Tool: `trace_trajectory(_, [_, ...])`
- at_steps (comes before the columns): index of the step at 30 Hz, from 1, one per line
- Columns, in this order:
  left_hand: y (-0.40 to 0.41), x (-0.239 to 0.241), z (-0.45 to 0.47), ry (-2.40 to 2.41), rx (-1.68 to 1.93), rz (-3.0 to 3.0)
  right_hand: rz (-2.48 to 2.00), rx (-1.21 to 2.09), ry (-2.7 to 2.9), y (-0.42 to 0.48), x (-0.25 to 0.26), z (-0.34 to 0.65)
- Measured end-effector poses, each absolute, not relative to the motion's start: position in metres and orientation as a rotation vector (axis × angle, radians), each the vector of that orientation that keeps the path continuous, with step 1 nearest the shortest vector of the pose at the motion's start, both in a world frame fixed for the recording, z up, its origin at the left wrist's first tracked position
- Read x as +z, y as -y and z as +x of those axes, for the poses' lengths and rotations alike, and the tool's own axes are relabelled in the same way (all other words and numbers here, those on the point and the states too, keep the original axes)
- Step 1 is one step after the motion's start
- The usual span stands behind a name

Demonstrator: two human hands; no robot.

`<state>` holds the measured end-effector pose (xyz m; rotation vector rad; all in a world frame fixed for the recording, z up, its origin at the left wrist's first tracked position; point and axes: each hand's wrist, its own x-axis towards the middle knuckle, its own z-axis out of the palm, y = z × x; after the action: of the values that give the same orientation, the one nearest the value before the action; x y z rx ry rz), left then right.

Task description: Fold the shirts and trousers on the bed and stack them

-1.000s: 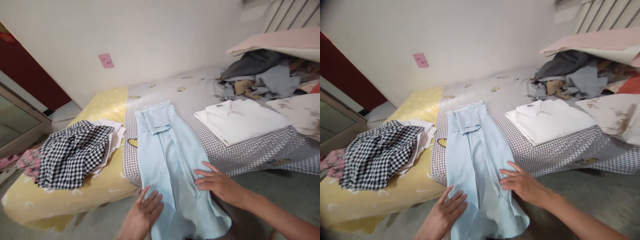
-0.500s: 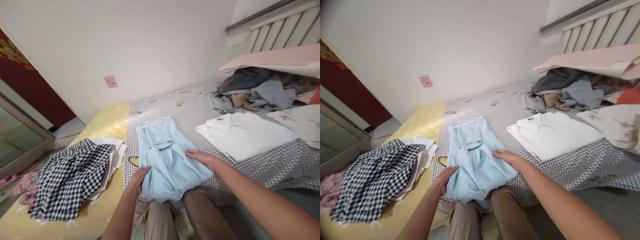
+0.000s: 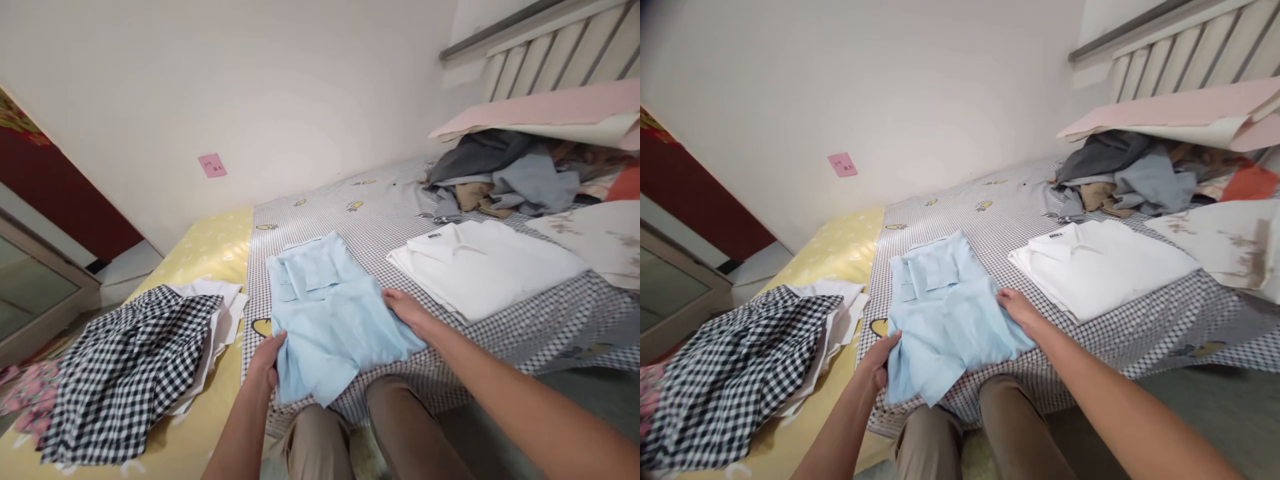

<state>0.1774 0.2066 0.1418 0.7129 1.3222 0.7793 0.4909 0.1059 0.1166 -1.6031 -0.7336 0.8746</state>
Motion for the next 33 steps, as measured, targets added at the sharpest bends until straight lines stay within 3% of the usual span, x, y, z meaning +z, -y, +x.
trace_trajectory(7, [-0.209,0.133,0.182,-1.387,0.860,0.715,-1.560,1.031,0.701,-0.103,0.130,0.492])
trace_trajectory(15, [-0.209,0.126,0.182,-1.474,0.922,0.743,-1.975,0.195,1.391,-0.116,0.107,0.490])
trace_trajectory(21, [-0.214,0.117,0.178,-1.467,0.926,0.760,-1.887,-0.289,1.549,-0.116,0.102,0.483])
trace_trajectory(26, [-0.215,0.114,0.175,-1.399,0.924,0.772,-1.820,-0.128,2.117,-0.121,0.091,0.468])
trace_trajectory(33, [-0.203,0.107,0.177,-1.444,1.102,0.877,-1.885,-0.103,2.005,-0.135,0.076,0.460])
